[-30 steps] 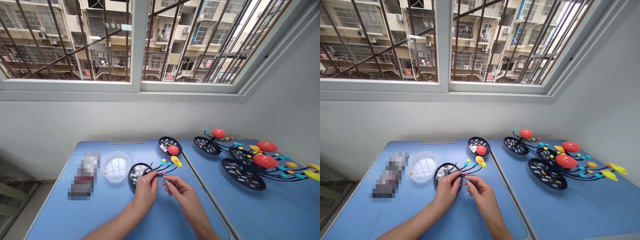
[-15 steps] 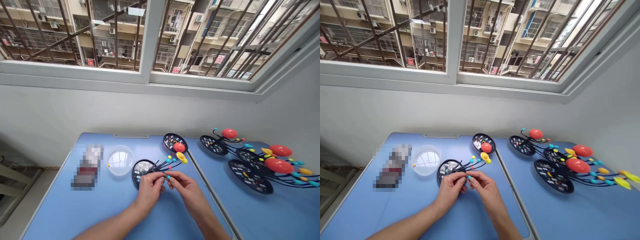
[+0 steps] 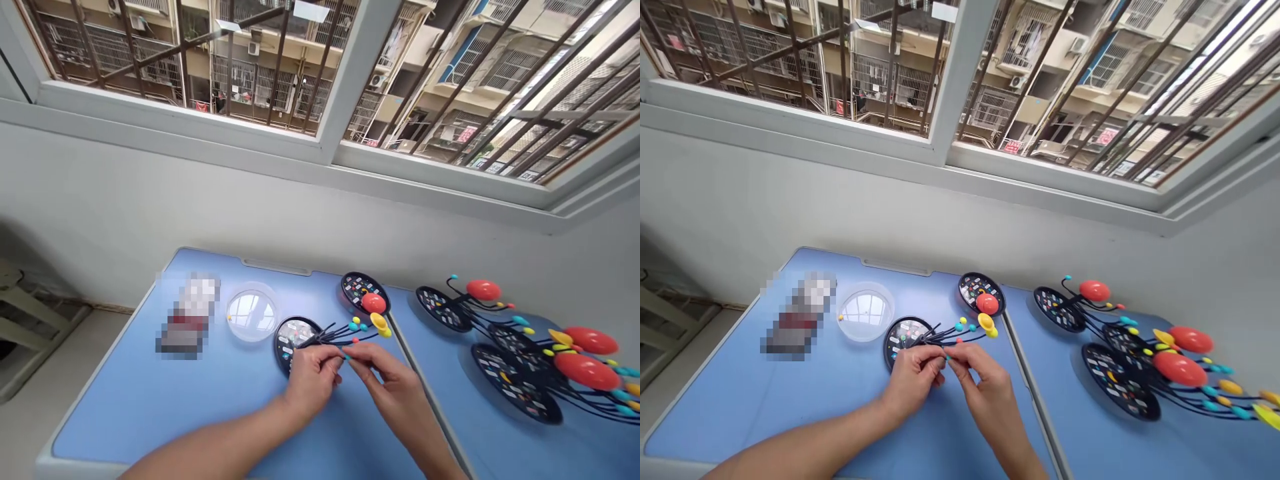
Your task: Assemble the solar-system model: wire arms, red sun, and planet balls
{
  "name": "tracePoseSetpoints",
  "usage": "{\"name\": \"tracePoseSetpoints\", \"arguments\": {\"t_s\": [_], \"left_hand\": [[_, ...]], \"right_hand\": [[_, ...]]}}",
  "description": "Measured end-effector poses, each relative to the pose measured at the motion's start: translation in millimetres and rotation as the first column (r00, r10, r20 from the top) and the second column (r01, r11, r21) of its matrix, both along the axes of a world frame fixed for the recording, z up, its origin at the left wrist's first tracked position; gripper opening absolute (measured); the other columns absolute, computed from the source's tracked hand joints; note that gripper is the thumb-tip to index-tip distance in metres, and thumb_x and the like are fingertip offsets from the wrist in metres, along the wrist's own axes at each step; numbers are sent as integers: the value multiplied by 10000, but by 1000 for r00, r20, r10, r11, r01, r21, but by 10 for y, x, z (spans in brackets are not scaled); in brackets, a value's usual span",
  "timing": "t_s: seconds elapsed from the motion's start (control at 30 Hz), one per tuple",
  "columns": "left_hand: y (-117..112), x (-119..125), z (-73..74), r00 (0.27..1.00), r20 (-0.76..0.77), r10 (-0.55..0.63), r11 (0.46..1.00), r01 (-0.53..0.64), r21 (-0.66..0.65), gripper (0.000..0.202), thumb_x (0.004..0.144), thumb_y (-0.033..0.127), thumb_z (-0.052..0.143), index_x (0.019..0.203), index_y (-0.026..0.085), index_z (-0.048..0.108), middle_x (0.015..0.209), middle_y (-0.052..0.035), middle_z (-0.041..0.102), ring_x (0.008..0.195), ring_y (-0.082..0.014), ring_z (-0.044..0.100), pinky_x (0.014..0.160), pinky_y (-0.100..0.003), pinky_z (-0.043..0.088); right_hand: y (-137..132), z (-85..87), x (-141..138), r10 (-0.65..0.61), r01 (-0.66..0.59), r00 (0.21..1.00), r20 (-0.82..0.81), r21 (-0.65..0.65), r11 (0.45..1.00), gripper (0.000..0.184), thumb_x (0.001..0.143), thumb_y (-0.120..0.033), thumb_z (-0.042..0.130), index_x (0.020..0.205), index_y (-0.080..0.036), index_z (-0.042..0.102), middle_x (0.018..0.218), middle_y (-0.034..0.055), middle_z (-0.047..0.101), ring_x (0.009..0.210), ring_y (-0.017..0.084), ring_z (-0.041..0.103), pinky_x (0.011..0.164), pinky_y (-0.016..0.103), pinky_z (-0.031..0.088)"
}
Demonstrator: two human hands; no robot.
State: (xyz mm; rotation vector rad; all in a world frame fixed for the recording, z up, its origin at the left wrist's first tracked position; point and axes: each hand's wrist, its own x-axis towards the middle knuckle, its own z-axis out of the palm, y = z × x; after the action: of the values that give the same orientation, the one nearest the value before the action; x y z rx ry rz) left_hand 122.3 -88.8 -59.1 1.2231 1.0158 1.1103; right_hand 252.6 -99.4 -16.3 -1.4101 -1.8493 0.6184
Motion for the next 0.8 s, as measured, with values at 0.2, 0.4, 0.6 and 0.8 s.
{"name": "tracePoseSetpoints", "arguments": {"t_s": [0.2, 0.4, 0.6, 0.8], "left_hand": [[23, 45, -13, 995, 90, 31, 990, -19, -137, 221, 696, 153, 448, 661, 135, 666, 513, 11, 533, 463, -93, 523, 471, -190, 447], [33, 58, -32, 986, 162, 42, 989, -18, -149, 200, 700, 195, 475, 623, 127, 646, 470, 22, 493, 427, -81, 482, 448, -188, 424], [21, 75, -22, 978, 191, 82, 986, -51, -159, 201, 697, 181, 483, 628, 119, 661, 459, 22, 495, 419, -80, 472, 462, -199, 418], [40, 73, 2, 974, 209, 86, 982, -48, -181, 229, 704, 168, 480, 679, 113, 700, 472, 21, 495, 423, -73, 476, 458, -193, 423]], "right_hand": [[47, 106, -73, 25, -40, 990, 137, 104, 994, 161, 783, -307, 515, 738, -233, 650, 728, 49, 674, 744, 209, 634, 634, 293, 493], [88, 114, -52, 5, -7, 992, 128, 13, 1000, 163, 763, -332, 531, 745, -226, 654, 743, 36, 685, 688, 192, 632, 574, 263, 491], [97, 112, -78, 40, -55, 975, 217, 63, 996, 259, 804, -387, 488, 646, -224, 615, 650, 29, 644, 586, 168, 589, 536, 261, 463], [101, 50, -93, 53, -94, 962, 269, 141, 986, 325, 846, -388, 429, 628, -238, 619, 680, 46, 645, 605, 178, 600, 533, 271, 464]]}}
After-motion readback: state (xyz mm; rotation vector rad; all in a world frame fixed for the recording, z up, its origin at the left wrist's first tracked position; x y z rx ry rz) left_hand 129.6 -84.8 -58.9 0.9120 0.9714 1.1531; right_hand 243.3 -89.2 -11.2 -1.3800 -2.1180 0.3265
